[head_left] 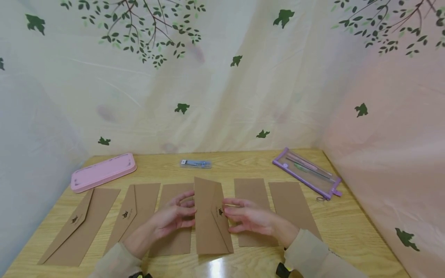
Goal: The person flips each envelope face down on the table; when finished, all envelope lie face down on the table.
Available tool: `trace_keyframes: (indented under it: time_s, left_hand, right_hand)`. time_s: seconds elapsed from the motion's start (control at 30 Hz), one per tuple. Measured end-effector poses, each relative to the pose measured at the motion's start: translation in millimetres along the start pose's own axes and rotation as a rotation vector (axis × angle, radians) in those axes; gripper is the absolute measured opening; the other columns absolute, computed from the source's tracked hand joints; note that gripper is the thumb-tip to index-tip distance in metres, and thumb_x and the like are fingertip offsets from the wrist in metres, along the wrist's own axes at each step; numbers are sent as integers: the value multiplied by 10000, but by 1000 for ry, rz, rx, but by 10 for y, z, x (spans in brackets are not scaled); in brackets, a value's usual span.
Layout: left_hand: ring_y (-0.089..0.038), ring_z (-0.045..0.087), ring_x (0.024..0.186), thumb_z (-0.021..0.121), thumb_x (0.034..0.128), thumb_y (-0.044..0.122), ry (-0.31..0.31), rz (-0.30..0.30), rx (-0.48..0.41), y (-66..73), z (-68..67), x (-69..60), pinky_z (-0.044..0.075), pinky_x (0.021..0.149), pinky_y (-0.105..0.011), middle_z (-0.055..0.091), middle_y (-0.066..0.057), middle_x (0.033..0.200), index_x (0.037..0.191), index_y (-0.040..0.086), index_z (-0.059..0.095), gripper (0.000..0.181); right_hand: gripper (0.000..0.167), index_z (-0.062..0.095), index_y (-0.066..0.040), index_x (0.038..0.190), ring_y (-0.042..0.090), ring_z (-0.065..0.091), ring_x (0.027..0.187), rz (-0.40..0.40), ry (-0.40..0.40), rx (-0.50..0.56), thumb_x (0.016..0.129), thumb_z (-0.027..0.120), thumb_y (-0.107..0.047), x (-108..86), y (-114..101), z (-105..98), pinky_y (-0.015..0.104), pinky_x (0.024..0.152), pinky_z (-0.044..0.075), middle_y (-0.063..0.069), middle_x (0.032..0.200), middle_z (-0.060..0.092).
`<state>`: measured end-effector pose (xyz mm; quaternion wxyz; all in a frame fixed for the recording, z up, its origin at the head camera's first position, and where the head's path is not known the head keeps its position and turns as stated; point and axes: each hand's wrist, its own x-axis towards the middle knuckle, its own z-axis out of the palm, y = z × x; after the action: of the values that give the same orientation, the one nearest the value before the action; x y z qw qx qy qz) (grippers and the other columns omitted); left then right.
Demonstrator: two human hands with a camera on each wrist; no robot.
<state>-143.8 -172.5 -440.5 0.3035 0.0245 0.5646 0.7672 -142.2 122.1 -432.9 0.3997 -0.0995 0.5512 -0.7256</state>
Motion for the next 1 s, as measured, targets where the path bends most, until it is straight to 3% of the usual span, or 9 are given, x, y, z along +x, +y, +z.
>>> trace_keyframes:
  time_s: [0.17, 0.63, 0.87, 1.0]
  left_hand:
    - [-318, 468, 1256, 555, 964, -34, 0, 1, -10, 3, 2, -4, 494, 999, -474, 49, -353, 1607, 1603, 30, 71, 804]
    - [-297, 464, 1245, 550, 972, -29, -14, -1, -14, 51, 19, -16, 500, 985, -440, 7, -351, 1611, 1603, 30, 65, 799]
    - [-213, 572, 1089, 544, 975, -36, -11, 1, -30, 112, 22, -23, 541, 911, -373, 163, -314, 1586, 1592, 31, 128, 747]
    - [-224, 592, 1089, 554, 983, -29, -23, 4, -25, 144, 37, -10, 556, 891, -356, 239, -295, 1563, 1589, 39, 175, 718]
  right_hand:
    - [768, 158, 52, 1584, 472, 57, 1498, 1, 1, 3, 1009, 615, -176, 4, -3, 8, 603, 1081, 393, 264, 1655, 38]
    - [763, 171, 48, 1582, 472, 43, 1500, -3, 4, -8, 1010, 614, -197, 21, -48, 61, 627, 1072, 391, 276, 1650, 65]
    - [766, 195, 38, 1582, 456, 86, 1503, 3, 8, -2, 1000, 629, -207, 71, -93, 87, 630, 1057, 408, 270, 1649, 103]
    - [762, 194, 32, 1584, 457, 89, 1502, 5, 10, 1, 1002, 626, -203, 78, -95, 90, 644, 1051, 405, 275, 1646, 114]
